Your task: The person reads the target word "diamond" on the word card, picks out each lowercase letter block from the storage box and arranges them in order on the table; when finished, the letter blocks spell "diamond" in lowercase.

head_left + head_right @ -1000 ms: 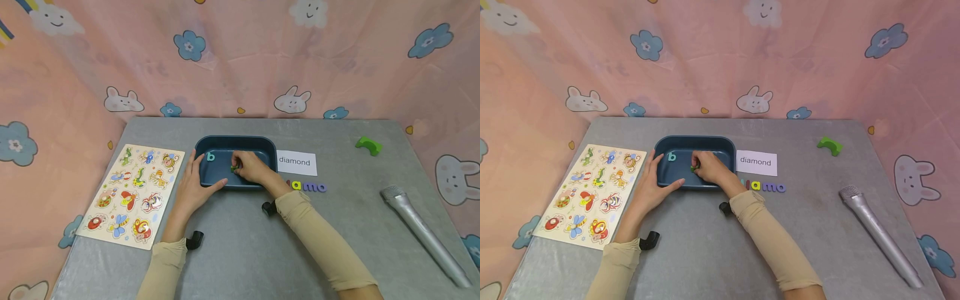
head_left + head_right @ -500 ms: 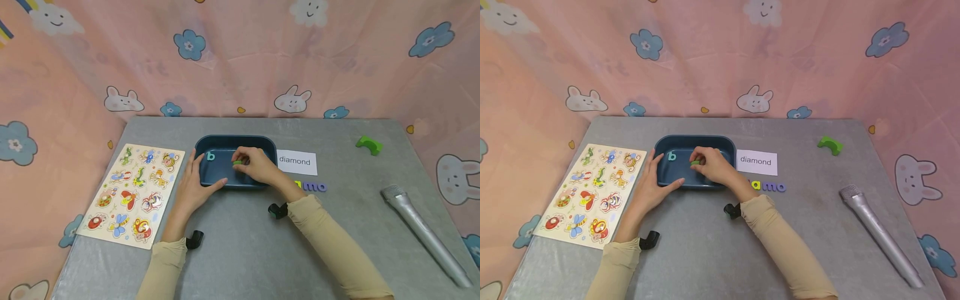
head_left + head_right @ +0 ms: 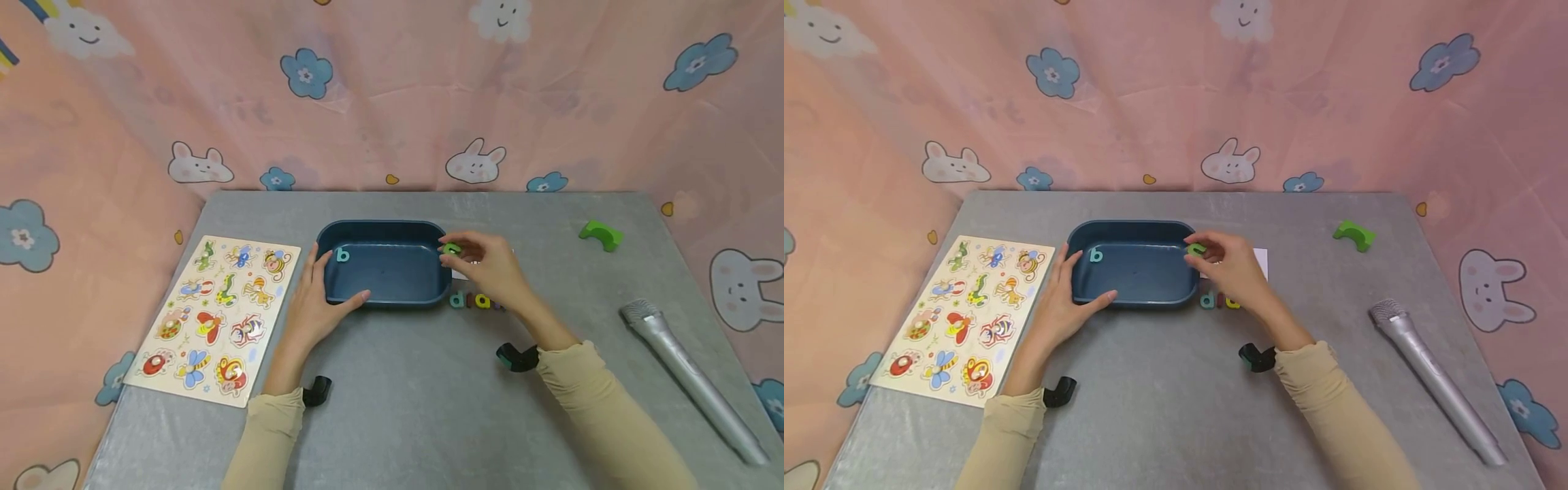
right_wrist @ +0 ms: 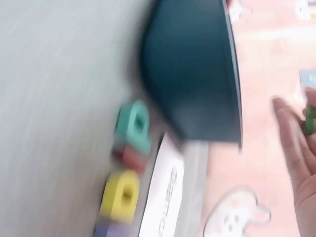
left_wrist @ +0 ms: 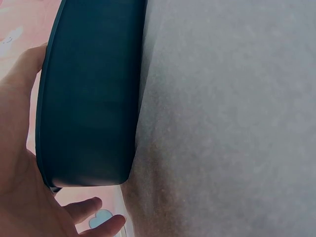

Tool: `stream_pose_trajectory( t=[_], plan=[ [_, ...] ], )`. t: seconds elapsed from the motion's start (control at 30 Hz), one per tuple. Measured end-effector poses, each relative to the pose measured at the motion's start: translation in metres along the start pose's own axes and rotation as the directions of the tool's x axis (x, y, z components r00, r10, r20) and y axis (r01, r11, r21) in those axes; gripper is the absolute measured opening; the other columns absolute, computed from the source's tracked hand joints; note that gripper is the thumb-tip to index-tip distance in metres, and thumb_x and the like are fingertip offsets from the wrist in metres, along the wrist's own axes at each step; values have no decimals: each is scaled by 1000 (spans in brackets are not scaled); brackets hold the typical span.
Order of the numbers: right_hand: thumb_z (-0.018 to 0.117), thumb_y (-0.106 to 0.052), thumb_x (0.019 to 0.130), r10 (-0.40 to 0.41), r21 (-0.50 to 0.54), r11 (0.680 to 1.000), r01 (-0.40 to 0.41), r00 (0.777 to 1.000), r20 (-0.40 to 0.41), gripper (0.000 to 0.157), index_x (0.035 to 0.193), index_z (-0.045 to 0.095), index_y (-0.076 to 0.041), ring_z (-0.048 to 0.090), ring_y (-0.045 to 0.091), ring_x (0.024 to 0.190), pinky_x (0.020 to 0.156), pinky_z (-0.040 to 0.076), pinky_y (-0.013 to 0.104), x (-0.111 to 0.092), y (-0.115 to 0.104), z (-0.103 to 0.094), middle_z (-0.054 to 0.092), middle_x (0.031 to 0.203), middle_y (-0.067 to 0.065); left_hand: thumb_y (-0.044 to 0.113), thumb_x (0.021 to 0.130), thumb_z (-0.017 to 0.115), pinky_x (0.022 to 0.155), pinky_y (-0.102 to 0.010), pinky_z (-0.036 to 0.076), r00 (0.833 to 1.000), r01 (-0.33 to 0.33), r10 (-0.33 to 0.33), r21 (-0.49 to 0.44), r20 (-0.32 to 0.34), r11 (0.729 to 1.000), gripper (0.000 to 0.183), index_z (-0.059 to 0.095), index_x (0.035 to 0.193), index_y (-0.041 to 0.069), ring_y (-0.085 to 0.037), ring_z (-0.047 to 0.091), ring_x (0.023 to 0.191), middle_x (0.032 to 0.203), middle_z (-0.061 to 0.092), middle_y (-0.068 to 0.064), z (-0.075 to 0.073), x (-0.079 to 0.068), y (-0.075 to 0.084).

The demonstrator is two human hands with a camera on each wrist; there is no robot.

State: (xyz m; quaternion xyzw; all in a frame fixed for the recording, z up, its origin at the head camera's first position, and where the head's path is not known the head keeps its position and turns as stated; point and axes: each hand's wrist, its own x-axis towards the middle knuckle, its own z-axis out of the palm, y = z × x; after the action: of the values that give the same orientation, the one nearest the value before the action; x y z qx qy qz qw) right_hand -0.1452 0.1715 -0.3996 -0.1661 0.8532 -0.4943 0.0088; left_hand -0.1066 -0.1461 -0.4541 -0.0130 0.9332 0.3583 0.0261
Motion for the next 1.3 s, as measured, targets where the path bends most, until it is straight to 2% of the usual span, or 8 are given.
stream_pose_trajectory(
  t=[0.1,0.2,0.33,0.43,0.63,0.77,0.93,1.3],
  plan=[
    [60,-14,109,-8,-40,999,7,1000,-19,26,126,69,4,78,32,87,75,61,20,-10,12,-16,78,107,22,63,85,82,125,-73,24,1000,3,-3,-1,3,1000,111,24,170,20,-36,18,165,181,-2,3,-1,-1,1],
    [53,-13,112,-2,-95,995,-2,999,-39,25,124,67,5,76,24,82,74,59,18,-21,20,-32,78,102,24,63,85,82,125,-73,23,1000,5,-5,-6,5,1000,111,24,170,20,-38,18,165,181,-2,3,-1,-1,1],
    [62,-6,107,-31,-186,983,7,992,-124,17,117,71,5,68,0,77,71,49,11,-36,30,-52,77,99,23,62,85,82,125,-73,22,1000,4,-4,-5,7,1000,111,23,170,20,-38,18,165,181,-2,3,0,-1,1],
    [71,1,99,-74,-259,966,21,978,-196,13,110,77,3,57,-12,83,74,44,4,-44,38,-63,74,99,20,62,85,81,125,-73,23,1000,6,-6,-6,7,1000,111,24,170,20,-38,17,165,181,-2,3,-1,-1,0],
    [82,3,89,-120,-394,919,21,966,-229,12,100,83,-1,48,-6,83,71,40,13,-60,55,-79,73,91,15,61,85,82,124,-73,23,1000,2,-2,-11,1,1000,110,24,170,20,-39,18,165,181,-1,2,-1,-1,1],
    [82,2,89,-12,-386,919,-76,975,-222,10,99,81,0,52,-9,74,65,42,10,-72,65,-86,78,89,18,62,85,82,124,-73,24,1000,5,-5,-1,2,1000,110,24,170,21,-39,19,164,181,-1,2,0,-1,1],
    [83,-1,90,133,-400,897,-186,978,-158,10,99,80,0,62,-2,70,57,47,17,-82,78,-90,79,91,20,62,85,82,125,-73,23,1000,11,-11,-3,0,1000,110,24,170,22,-39,20,164,181,-1,3,-1,-1,2],
    [78,-10,96,307,-406,862,-302,950,-55,10,101,82,-3,63,15,78,65,46,24,-85,89,-83,79,92,14,63,85,82,125,-73,23,1000,7,-7,1,2,1000,110,24,170,22,-39,20,164,181,0,2,-1,-1,1]
  ],
)
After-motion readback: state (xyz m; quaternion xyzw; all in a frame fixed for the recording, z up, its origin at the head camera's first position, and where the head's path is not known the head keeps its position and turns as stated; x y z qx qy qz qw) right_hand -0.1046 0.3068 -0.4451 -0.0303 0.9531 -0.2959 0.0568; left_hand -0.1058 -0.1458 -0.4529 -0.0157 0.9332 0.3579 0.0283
